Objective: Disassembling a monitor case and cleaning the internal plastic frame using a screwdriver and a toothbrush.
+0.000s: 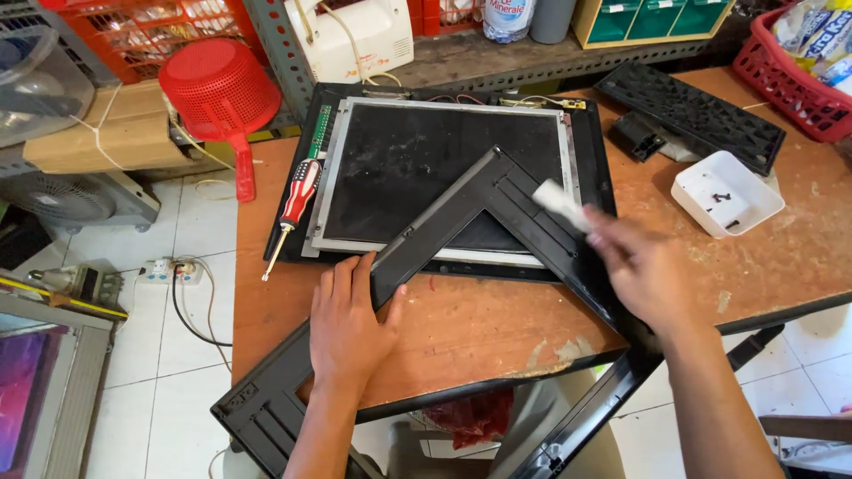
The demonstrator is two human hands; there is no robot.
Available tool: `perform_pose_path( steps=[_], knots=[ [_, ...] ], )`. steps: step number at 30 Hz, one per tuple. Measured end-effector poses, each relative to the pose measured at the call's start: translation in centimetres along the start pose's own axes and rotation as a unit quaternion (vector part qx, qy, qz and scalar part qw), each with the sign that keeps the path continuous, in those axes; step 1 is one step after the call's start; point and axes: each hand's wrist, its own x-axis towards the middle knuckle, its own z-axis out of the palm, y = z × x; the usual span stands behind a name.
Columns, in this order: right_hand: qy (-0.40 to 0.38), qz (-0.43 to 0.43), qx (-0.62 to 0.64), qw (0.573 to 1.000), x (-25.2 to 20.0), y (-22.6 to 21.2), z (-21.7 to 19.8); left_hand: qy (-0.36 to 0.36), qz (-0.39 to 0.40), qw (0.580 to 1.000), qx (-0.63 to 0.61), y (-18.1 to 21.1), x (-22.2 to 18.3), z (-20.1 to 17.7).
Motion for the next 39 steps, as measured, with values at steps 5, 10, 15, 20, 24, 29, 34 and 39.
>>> perform_pose_path(
  steps=[5, 10, 15, 20, 24, 29, 34, 39],
  knots=[
    [0.058, -0.019, -0.106, 0.993, 0.9, 0.7, 1.0, 0.003, 0.002, 1.0, -0.003, 0.1, 0.1, -0.1],
    [-0.004, -0.04, -0.017, 0.999, 2.2, -1.3, 1.3, -0.002, 0.0, 1.0, -0.005, 0.2, 0.0, -0.2],
    [-0.013, -0.079, 0.031, 0.996, 2.9, -3.5, -0.1, -0.001, -0.007, 1.0, 0.001, 0.1, -0.1, 0.1],
    [0.064, -0.07, -0.147, 0.985, 4.5, -0.3, 2.1, 0.004, -0.006, 1.0, -0.01, 0.1, 0.0, 0.1],
    [-0.086, -0.067, 0.075, 0.991, 3.8, -6.0, -0.1, 0.01, -0.005, 1.0, -0.01, -0.1, -0.1, 0.4],
    [0.049, -0.03, -0.146, 0.988, 3.5, -0.6, 2.5, 0.012, 0.0, 1.0, -0.007, 0.1, 0.0, 0.1],
    [-0.047, -0.058, 0.035, 0.997, 2.9, -4.0, 2.3, 0.012, 0.004, 1.0, 0.003, 0.1, 0.1, 0.2],
    [0.08, -0.049, -0.028, 0.995, 3.7, -1.3, 3.6, -0.001, -0.006, 1.0, -0.002, 0.2, 0.0, -0.2]
  ],
)
